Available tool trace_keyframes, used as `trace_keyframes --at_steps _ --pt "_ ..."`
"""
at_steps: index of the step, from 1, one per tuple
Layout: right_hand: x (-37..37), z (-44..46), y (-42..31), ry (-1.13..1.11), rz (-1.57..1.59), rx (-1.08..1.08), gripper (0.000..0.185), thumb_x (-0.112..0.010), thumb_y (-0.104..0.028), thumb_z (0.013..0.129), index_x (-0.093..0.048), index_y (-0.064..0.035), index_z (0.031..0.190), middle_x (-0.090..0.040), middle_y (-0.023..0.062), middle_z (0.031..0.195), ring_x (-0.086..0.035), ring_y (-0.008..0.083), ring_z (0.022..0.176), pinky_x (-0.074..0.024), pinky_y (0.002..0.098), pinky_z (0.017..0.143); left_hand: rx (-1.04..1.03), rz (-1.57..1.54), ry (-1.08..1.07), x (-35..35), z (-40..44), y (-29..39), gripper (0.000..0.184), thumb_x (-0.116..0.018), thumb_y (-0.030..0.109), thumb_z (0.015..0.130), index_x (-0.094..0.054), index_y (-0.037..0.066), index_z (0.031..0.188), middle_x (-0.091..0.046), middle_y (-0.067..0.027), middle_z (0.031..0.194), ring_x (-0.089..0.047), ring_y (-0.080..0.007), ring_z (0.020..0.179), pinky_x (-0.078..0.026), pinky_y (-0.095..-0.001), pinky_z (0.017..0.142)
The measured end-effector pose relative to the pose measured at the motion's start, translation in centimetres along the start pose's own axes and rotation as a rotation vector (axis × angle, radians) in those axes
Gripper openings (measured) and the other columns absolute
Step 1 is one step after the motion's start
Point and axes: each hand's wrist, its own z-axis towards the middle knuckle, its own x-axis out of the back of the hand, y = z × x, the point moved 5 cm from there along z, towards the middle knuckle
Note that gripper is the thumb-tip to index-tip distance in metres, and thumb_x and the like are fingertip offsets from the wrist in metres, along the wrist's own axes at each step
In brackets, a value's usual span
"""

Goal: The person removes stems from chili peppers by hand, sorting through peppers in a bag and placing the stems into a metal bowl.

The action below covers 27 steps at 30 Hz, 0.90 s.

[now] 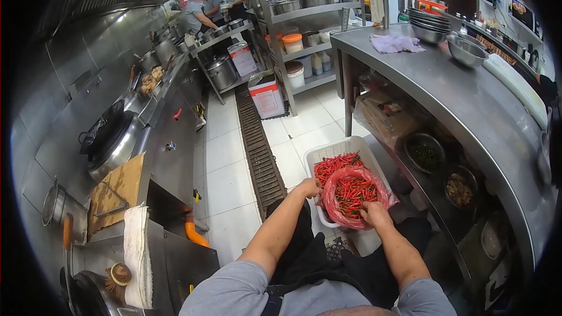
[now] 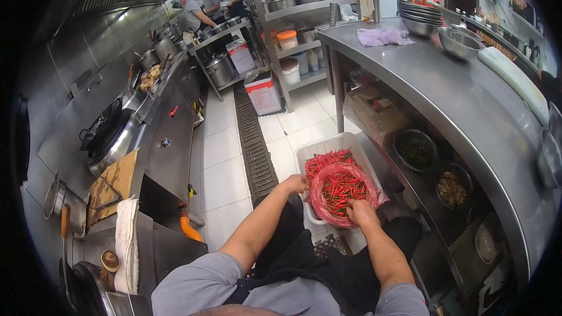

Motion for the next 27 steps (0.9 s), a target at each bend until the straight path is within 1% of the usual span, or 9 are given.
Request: trace_keyframes --at_steps 5,10,12,14,17,20,22,25,27 --pt "0.6 0.6 2.2 0.202 0.109 -0.031 0.019 -0.062 -0.018 0.079 -0.066 -0.0028 0.089 -0.067 0.0204 0.083 -0.064 0.0391 0.083 -0.0504 0.0460 0.074 0.021 -0.013 0.016 0.8 -0.7 -1.2 0.029 -0.074 0.021 0.077 -0.065 0.004 0.098 -0.068 -0.0081 0.079 -0.064 -0.0161 0.067 -0.054 -0.0314 0.060" --pt "0.7 0.4 1.8 0.154 0.071 -0.043 0.020 -0.063 -0.019 0.080 -0.066 -0.0024 0.089 -0.066 0.0211 0.082 -0.065 0.0387 0.084 -0.0505 0.0459 0.075 -0.356 -0.287 0.696 12.5 -1.9 0.5 0.063 -0.075 0.021 0.077 -0.048 0.007 0.132 -0.065 -0.0102 0.108 -0.064 -0.0246 0.097 -0.051 -0.0381 0.087" --pt "0.5 0.0 1.8 0.123 0.053 -0.056 0.020 -0.063 -0.019 0.080 -0.066 -0.0024 0.090 -0.066 0.0215 0.082 -0.065 0.0386 0.084 -0.0505 0.0460 0.076 -0.513 -0.033 0.973 19.9 -5.3 3.2 0.074 -0.078 0.022 0.073 -0.042 0.007 0.136 -0.063 -0.0122 0.109 -0.063 -0.0294 0.095 -0.050 -0.0399 0.087" --pt "0.4 0.2 1.8 0.048 0.049 -0.061 0.022 -0.061 -0.020 0.082 -0.065 -0.0037 0.097 -0.066 0.0238 0.092 -0.063 0.0417 0.090 -0.0493 0.0504 0.081 -0.321 -0.014 1.138 26.7 -11.2 6.5 0.058 -0.068 0.016 0.074 -0.046 0.002 0.126 -0.066 -0.0207 0.097 -0.064 -0.0371 0.091 -0.051 -0.0447 0.079" --pt "0.8 0.0 2.1 0.071 0.080 -0.075 0.023 -0.061 -0.021 0.083 -0.065 -0.0042 0.097 -0.066 0.0238 0.092 -0.063 0.0417 0.091 -0.0491 0.0503 0.082 0.140 0.239 0.852 32.9 -15.0 7.7 0.030 -0.064 0.026 0.074 -0.064 -0.004 0.079 -0.068 -0.0186 0.072 -0.068 -0.0343 0.070 -0.054 -0.0414 0.067" --pt "0.7 0.0 2.5 0.110 0.077 -0.074 0.021 -0.063 -0.020 0.080 -0.066 -0.0030 0.092 -0.066 0.0221 0.084 -0.065 0.0387 0.086 -0.0503 0.0473 0.078 0.205 0.441 0.485 30.8 -17.9 13.1 0.035 -0.066 0.032 0.076 -0.065 -0.001 0.065 -0.063 -0.0119 0.058 -0.066 -0.0242 0.058 -0.053 -0.0355 0.057" --pt "0.7 0.0 2.4 0.116 0.085 -0.080 0.021 -0.063 -0.020 0.080 -0.066 -0.0029 0.092 -0.066 0.0223 0.084 -0.064 0.0392 0.086 -0.0503 0.0475 0.079 -0.021 0.417 0.130 27.8 -16.8 15.2 0.038 -0.068 0.032 0.082 -0.067 -0.002 0.099 -0.064 -0.0094 0.069 -0.059 -0.0151 0.055 -0.048 -0.0321 0.050" --pt "0.9 -0.3 2.3 0.120 0.079 -0.065 0.021 -0.064 -0.019 0.080 -0.066 -0.0028 0.092 -0.066 0.0228 0.084 -0.064 0.0398 0.086 -0.0502 0.0477 0.079 -0.334 0.110 0.156 26.9 -16.0 18.8 0.053 -0.071 0.028 0.081 -0.057 -0.002 0.122 -0.062 -0.0080 0.070 -0.055 -0.0136 0.054 -0.046 -0.0328 0.049" --pt "1.3 -0.4 1.9 0.126 0.073 -0.046 0.021 -0.064 -0.019 0.080 -0.066 -0.0027 0.092 -0.066 0.0232 0.085 -0.064 0.0401 0.087 -0.0502 0.0478 0.079 -0.311 0.136 0.341 28.7 -14.3 20.7 0.064 -0.072 0.025 0.080 -0.047 -0.002 0.131 -0.063 -0.0085 0.071 -0.056 -0.0142 0.055 -0.046 -0.0328 0.049"
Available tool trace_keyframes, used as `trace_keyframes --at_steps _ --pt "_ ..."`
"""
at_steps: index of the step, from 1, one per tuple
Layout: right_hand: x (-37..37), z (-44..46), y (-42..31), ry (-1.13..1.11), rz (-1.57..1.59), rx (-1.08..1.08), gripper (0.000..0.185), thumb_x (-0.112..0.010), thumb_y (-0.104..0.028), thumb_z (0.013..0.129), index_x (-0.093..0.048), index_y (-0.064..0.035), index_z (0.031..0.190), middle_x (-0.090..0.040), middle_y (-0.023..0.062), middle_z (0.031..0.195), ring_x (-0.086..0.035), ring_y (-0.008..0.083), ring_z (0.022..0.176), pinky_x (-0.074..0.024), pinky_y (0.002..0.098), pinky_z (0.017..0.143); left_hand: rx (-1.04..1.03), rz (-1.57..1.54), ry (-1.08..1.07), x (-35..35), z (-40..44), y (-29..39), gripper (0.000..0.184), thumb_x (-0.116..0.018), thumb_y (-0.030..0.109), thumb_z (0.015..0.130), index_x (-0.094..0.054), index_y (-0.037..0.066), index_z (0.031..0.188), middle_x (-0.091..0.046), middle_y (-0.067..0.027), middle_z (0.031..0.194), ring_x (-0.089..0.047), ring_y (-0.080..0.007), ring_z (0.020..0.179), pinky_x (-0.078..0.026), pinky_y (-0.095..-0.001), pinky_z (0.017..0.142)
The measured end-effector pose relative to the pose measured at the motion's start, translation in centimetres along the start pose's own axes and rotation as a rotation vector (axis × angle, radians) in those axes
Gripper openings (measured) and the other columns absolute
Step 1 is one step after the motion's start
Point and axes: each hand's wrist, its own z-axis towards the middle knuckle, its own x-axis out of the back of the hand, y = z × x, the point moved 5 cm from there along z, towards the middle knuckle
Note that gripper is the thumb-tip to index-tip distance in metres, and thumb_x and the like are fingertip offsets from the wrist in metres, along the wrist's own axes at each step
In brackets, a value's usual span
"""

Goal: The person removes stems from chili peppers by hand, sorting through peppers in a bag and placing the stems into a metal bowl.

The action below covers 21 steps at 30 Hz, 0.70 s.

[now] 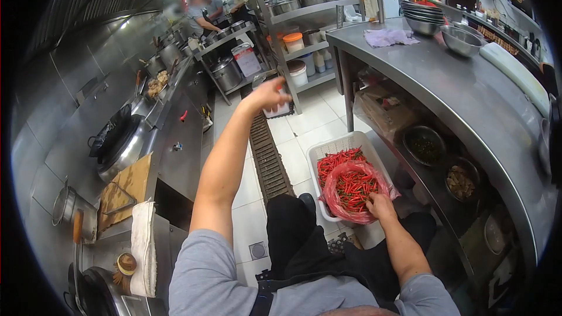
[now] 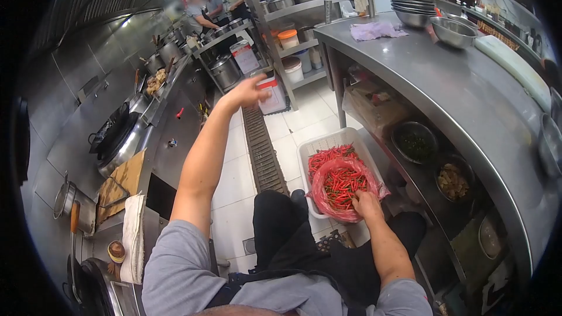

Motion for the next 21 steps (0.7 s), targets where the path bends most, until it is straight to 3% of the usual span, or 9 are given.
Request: trace_keyframes --at_steps 2,4,8,12,14,15,17,19,21 --pt "0.2 -0.3 -0.1 -0.068 -0.011 -0.038 0.023 -0.062 -0.022 0.082 -0.066 -0.0046 0.098 -0.066 0.0233 0.093 -0.063 0.0412 0.091 -0.0492 0.0496 0.084 0.062 0.111 0.347 2.2 2.9 0.1 0.080 -0.072 0.020 0.078 -0.031 -0.003 0.142 -0.063 -0.0090 0.072 -0.059 -0.0170 0.055 -0.048 -0.0336 0.046" --pt "0.4 -0.4 0.0 -0.052 -0.008 -0.047 0.023 -0.062 -0.022 0.082 -0.067 -0.0044 0.097 -0.066 0.0233 0.092 -0.063 0.0410 0.091 -0.0493 0.0496 0.084 0.200 0.112 0.459 4.3 4.2 1.5 0.059 -0.067 0.021 0.078 -0.042 -0.006 0.124 -0.068 -0.0178 0.080 -0.069 -0.0233 0.064 -0.056 -0.0356 0.053" --pt "0.3 -0.5 1.1 -0.022 -0.012 -0.043 0.022 -0.062 -0.021 0.081 -0.067 -0.0055 0.096 -0.067 0.0229 0.091 -0.064 0.0408 0.089 -0.0492 0.0501 0.083 0.116 0.021 0.450 4.7 1.9 6.4 0.048 -0.067 0.020 0.078 -0.052 -0.002 0.117 -0.069 -0.0139 0.082 -0.066 -0.0193 0.061 -0.052 -0.0303 0.053" --pt "0.4 -0.7 0.9 -0.033 0.006 -0.037 0.021 -0.062 -0.021 0.082 -0.066 -0.0049 0.094 -0.066 0.0238 0.088 -0.063 0.0418 0.087 -0.0488 0.0512 0.081 -0.679 -0.250 0.214 1.1 -7.9 15.5 0.020 -0.067 0.011 0.083 -0.060 -0.002 0.097 -0.060 -0.0032 0.075 -0.057 -0.0094 0.065 -0.046 -0.0234 0.057" --pt "0.4 -0.5 0.8 -0.050 0.007 -0.066 0.021 -0.062 -0.021 0.082 -0.065 -0.0046 0.094 -0.066 0.0239 0.088 -0.063 0.0420 0.088 -0.0485 0.0513 0.081 -0.944 -0.005 0.203 0.3 -15.2 19.9 0.017 -0.070 0.009 0.078 -0.061 0.000 0.089 -0.059 -0.0038 0.070 -0.058 -0.0114 0.063 -0.045 -0.0247 0.057" --pt "0.5 -0.4 0.9 -0.049 0.007 -0.083 0.021 -0.062 -0.021 0.082 -0.065 -0.0046 0.094 -0.066 0.0239 0.088 -0.063 0.0420 0.088 -0.0485 0.0513 0.081 -1.027 0.023 0.221 -0.3 -18.7 22.1 0.019 -0.075 0.012 0.072 -0.059 0.003 0.079 -0.058 -0.0036 0.065 -0.058 -0.0158 0.061 -0.044 -0.0256 0.057" --pt "0.4 -0.5 0.7 -0.016 0.018 -0.016 0.021 -0.061 -0.021 0.082 -0.065 -0.0044 0.094 -0.065 0.0242 0.088 -0.063 0.0421 0.088 -0.0485 0.0510 0.081 -1.151 0.378 0.497 -1.6 -24.1 25.0 0.029 -0.080 0.022 0.068 -0.054 0.010 0.064 -0.058 -0.0019 0.063 -0.055 -0.0189 0.053 -0.040 -0.0284 0.050" --pt "0.4 -0.5 0.9 -0.028 0.010 -0.047 0.021 -0.061 -0.022 0.082 -0.065 -0.0042 0.094 -0.065 0.0244 0.087 -0.063 0.0423 0.088 -0.0486 0.0510 0.081 -1.156 0.496 0.336 -1.8 -27.3 26.5 0.034 -0.079 0.024 0.070 -0.049 0.011 0.064 -0.057 -0.0006 0.065 -0.053 -0.0168 0.050 -0.041 -0.0295 0.050" --pt "0.5 -0.3 0.6 -0.012 0.008 -0.025 0.021 -0.060 -0.022 0.083 -0.065 -0.0043 0.094 -0.065 0.0248 0.085 -0.063 0.0428 0.086 -0.0490 0.0512 0.079 -1.037 0.502 0.404 -2.1 -29.7 28.8 0.035 -0.080 0.025 0.069 -0.047 0.011 0.069 -0.056 -0.0004 0.066 -0.051 -0.0153 0.047 -0.038 -0.0284 0.047"
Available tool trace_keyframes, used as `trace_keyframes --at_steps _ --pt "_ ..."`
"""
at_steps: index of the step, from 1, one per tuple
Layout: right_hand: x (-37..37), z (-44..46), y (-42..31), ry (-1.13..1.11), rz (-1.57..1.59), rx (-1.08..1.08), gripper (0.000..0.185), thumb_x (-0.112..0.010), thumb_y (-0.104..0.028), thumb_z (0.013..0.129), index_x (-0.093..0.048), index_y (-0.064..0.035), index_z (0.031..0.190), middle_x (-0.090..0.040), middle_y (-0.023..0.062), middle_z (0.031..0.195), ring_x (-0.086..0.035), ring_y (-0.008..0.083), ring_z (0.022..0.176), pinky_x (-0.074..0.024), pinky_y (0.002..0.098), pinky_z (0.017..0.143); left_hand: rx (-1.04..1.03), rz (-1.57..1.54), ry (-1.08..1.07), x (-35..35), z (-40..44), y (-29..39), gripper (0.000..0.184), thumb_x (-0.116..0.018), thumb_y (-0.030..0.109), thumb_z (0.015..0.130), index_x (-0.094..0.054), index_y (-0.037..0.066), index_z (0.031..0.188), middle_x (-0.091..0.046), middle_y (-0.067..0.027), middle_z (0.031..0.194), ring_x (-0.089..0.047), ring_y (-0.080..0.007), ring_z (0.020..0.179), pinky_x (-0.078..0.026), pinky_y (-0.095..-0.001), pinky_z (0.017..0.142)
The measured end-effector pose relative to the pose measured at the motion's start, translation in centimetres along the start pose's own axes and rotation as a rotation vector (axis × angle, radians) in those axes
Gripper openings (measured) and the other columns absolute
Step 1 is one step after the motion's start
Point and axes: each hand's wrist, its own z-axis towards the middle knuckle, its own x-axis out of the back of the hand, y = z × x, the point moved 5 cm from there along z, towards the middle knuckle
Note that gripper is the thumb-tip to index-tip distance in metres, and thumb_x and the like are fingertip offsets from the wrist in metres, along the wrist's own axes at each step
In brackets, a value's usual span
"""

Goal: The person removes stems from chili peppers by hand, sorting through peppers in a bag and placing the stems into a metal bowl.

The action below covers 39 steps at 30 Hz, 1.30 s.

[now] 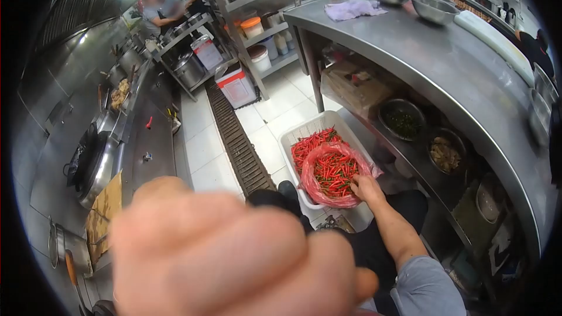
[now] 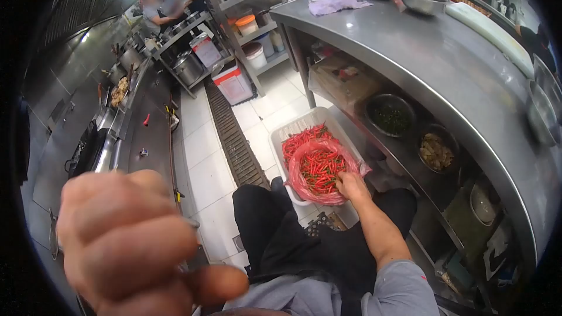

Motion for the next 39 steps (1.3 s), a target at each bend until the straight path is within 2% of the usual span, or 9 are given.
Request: trace_keyframes --at_steps 2,6,18,26,29,31,34,36,39 --pt "-0.7 0.2 0.3 -0.007 0.008 -0.001 0.021 -0.061 -0.022 0.083 -0.065 -0.0045 0.094 -0.065 0.0247 0.085 -0.063 0.0428 0.086 -0.0492 0.0512 0.078 0.161 0.127 0.008 -0.1 -0.3 -0.1 0.037 -0.080 0.026 0.068 -0.047 0.011 0.073 -0.055 -0.0006 0.066 -0.050 -0.0145 0.045 -0.036 -0.0276 0.044" --pt "-0.9 0.6 0.6 0.048 0.020 0.029 0.020 -0.064 -0.019 0.081 -0.065 -0.0012 0.088 -0.065 0.0233 0.082 -0.063 0.0417 0.080 -0.0497 0.0482 0.074 -0.598 0.183 0.308 0.1 -2.2 -0.2 0.032 -0.073 0.009 0.078 -0.041 0.004 0.082 -0.058 -0.0087 0.070 -0.054 -0.0128 0.050 -0.041 -0.0227 0.032" --pt "-0.7 0.1 0.9 -0.022 -0.019 -0.044 0.023 -0.063 -0.023 0.082 -0.066 -0.0041 0.093 -0.066 0.0233 0.086 -0.063 0.0415 0.086 -0.0491 0.0501 0.078 -0.199 -0.215 -0.235 -5.2 -3.0 -5.7 0.030 -0.080 0.018 0.072 -0.052 0.008 0.073 -0.057 -0.0043 0.065 -0.055 -0.0177 0.051 -0.043 -0.0307 0.045" --pt "-1.1 0.0 1.0 0.031 -0.046 0.032 0.021 -0.066 -0.022 0.080 -0.066 -0.0030 0.089 -0.066 0.0221 0.082 -0.065 0.0397 0.081 -0.0501 0.0476 0.073 0.975 -0.216 -0.256 -16.3 -8.4 -36.5 0.079 -0.071 0.018 0.077 -0.032 0.004 0.144 -0.068 -0.0198 0.100 -0.069 -0.0270 0.081 -0.055 -0.0376 0.071" --pt "-0.6 -0.8 0.8 0.020 -0.068 -0.003 0.020 -0.066 -0.020 0.080 -0.066 -0.0030 0.090 -0.066 0.0218 0.083 -0.064 0.0398 0.082 -0.0500 0.0478 0.075 1.339 0.396 -0.151 -12.5 -11.4 -42.5 0.057 -0.063 0.018 0.078 -0.047 0.005 0.131 -0.063 -0.0262 0.115 -0.064 -0.0339 0.105 -0.052 -0.0448 0.086" --pt "-0.5 -0.8 1.1 0.035 -0.020 0.008 0.020 -0.063 -0.021 0.081 -0.067 -0.0053 0.092 -0.065 0.0236 0.084 -0.063 0.0420 0.084 -0.0496 0.0514 0.077 1.280 0.186 -0.876 -15.1 -15.2 -48.8 0.030 -0.068 0.020 0.080 -0.069 -0.001 0.101 -0.069 -0.0166 0.105 -0.070 -0.0276 0.081 -0.055 -0.0374 0.069" --pt "-0.4 -0.7 0.6 0.001 -0.005 -0.028 0.021 -0.063 -0.023 0.082 -0.067 -0.0060 0.093 -0.066 0.0227 0.087 -0.064 0.0412 0.086 -0.0498 0.0505 0.079 1.324 0.003 -0.974 -13.3 -11.6 -41.0 0.041 -0.070 0.018 0.081 -0.064 0.000 0.118 -0.068 -0.0108 0.088 -0.064 -0.0175 0.062 -0.049 -0.0298 0.055" --pt "-0.7 -0.4 0.7 -0.001 -0.019 -0.049 0.023 -0.062 -0.023 0.083 -0.067 -0.0033 0.092 -0.067 0.0204 0.083 -0.066 0.0379 0.083 -0.0512 0.0457 0.075 1.011 -1.039 -0.428 -14.0 -8.5 -37.5 0.050 -0.068 0.021 0.083 -0.057 0.005 0.129 -0.061 -0.0032 0.069 -0.052 -0.0090 0.051 -0.037 -0.0242 0.045" --pt "-0.7 -0.3 0.6 0.003 -0.047 -0.053 0.023 -0.061 -0.023 0.083 -0.067 -0.0032 0.092 -0.067 0.0201 0.084 -0.065 0.0383 0.083 -0.0512 0.0459 0.075 1.057 -0.928 0.045 -13.1 -7.0 -37.5 0.066 -0.068 0.021 0.084 -0.040 0.006 0.143 -0.060 -0.0003 0.069 -0.052 -0.0075 0.051 -0.036 -0.0209 0.045"
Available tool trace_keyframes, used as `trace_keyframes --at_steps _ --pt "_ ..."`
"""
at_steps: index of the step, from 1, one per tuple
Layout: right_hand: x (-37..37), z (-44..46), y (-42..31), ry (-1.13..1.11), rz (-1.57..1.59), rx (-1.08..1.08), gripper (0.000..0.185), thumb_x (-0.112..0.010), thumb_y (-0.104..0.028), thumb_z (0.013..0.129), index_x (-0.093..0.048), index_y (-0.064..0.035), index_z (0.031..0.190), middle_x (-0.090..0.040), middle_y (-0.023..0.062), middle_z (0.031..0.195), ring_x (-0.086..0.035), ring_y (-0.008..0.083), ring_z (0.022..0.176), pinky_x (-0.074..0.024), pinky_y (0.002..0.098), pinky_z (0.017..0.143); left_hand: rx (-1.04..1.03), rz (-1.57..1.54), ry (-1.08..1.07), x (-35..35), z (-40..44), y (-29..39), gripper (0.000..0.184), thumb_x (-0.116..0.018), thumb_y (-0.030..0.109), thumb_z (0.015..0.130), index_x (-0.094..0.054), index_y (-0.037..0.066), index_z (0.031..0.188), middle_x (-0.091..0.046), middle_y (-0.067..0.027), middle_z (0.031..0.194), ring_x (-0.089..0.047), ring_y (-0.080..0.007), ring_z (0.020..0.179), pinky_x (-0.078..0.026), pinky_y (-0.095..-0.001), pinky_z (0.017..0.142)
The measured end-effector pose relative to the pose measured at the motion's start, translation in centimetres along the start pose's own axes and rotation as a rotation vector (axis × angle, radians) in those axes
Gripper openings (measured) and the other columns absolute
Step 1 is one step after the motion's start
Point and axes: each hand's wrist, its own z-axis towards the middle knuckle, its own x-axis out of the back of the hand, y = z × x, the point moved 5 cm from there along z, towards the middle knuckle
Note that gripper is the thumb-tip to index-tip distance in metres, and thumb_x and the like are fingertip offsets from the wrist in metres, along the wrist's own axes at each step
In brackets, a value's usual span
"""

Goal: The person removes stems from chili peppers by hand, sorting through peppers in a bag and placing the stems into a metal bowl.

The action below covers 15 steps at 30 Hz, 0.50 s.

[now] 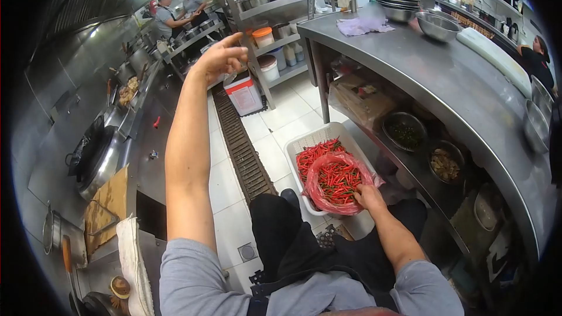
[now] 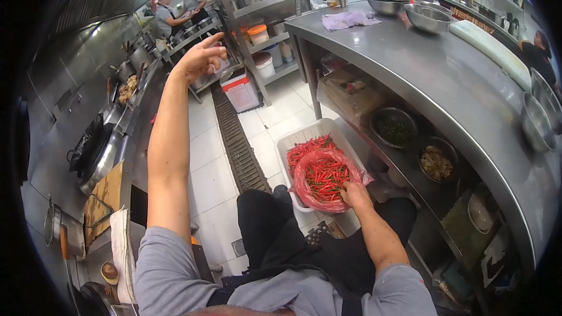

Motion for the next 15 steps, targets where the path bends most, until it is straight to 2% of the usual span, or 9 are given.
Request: trace_keyframes --at_steps 1,2,4,6,8,10,12,15 --pt "0.0 0.0 -0.1 0.018 0.003 0.010 0.022 -0.061 -0.023 0.082 -0.066 -0.0034 0.089 -0.067 0.0203 0.083 -0.065 0.0391 0.082 -0.0510 0.0469 0.075 0.062 0.065 0.069 0.7 0.7 -0.8 0.070 -0.067 0.020 0.084 -0.035 0.006 0.145 -0.060 -0.0002 0.071 -0.053 -0.0072 0.051 -0.036 -0.0218 0.043" --pt "-0.6 0.2 -0.1 0.020 -0.008 0.007 0.022 -0.061 -0.023 0.082 -0.066 -0.0034 0.089 -0.067 0.0203 0.083 -0.065 0.0391 0.082 -0.0510 0.0469 0.075 0.101 0.263 0.157 1.9 2.4 -3.2 0.063 -0.066 0.020 0.083 -0.043 0.005 0.140 -0.060 -0.0008 0.070 -0.054 -0.0079 0.052 -0.036 -0.0242 0.041" --pt "-1.0 0.4 0.4 0.074 -0.027 0.075 0.021 -0.062 -0.024 0.081 -0.066 -0.0049 0.087 -0.066 0.0203 0.082 -0.065 0.0389 0.079 -0.0511 0.0476 0.073 0.216 0.795 0.040 0.1 3.6 -5.8 0.057 -0.066 0.018 0.082 -0.050 0.004 0.135 -0.060 -0.0009 0.069 -0.054 -0.0082 0.052 -0.036 -0.0258 0.040" --pt "-0.3 -0.3 -0.1 0.111 0.044 0.080 0.020 -0.062 -0.025 0.080 -0.066 -0.0064 0.086 -0.065 0.0205 0.079 -0.065 0.0382 0.076 -0.0514 0.0476 0.070 0.015 0.605 -0.207 -5.5 1.6 -5.5 0.051 -0.064 0.015 0.081 -0.055 0.004 0.130 -0.059 -0.0014 0.067 -0.054 -0.0089 0.052 -0.038 -0.0249 0.042" --pt "-1.1 -0.4 0.4 0.162 0.093 0.085 0.020 -0.062 -0.025 0.079 -0.067 -0.0061 0.085 -0.065 0.0199 0.079 -0.065 0.0374 0.076 -0.0522 0.0460 0.068 -0.145 0.446 -0.427 -11.5 -1.4 -1.7 0.055 -0.063 0.012 0.080 -0.052 0.004 0.133 -0.060 -0.0010 0.071 -0.055 -0.0087 0.055 -0.040 -0.0230 0.046" --pt "-1.2 -0.9 0.4 0.185 0.075 0.125 0.020 -0.061 -0.024 0.080 -0.068 -0.0065 0.088 -0.066 0.0199 0.086 -0.066 0.0365 0.080 -0.0528 0.0454 0.072 -0.278 0.232 -0.648 -17.4 -5.0 3.1 0.062 -0.063 0.007 0.079 -0.046 0.005 0.139 -0.061 -0.0012 0.076 -0.055 -0.0076 0.059 -0.043 -0.0217 0.050" --pt "-0.1 -2.1 0.0 0.233 0.090 0.106 0.022 -0.062 -0.025 0.082 -0.066 -0.0064 0.091 -0.065 0.0203 0.086 -0.065 0.0379 0.081 -0.0520 0.0462 0.073 -0.492 0.033 -0.836 -22.8 -8.6 7.4 0.071 -0.063 0.002 0.080 -0.037 0.006 0.145 -0.061 -0.0009 0.079 -0.055 -0.0061 0.062 -0.045 -0.0218 0.054" --pt "0.9 -3.0 0.2 0.326 0.097 0.099 0.020 -0.061 -0.023 0.083 -0.065 -0.0055 0.090 -0.065 0.0207 0.084 -0.064 0.0390 0.081 -0.0509 0.0471 0.071 -0.866 0.007 -1.052 -28.3 -16.0 15.6 0.078 -0.064 0.003 0.083 -0.025 0.008 0.150 -0.061 -0.0023 0.078 -0.055 -0.0069 0.062 -0.048 -0.0235 0.058"
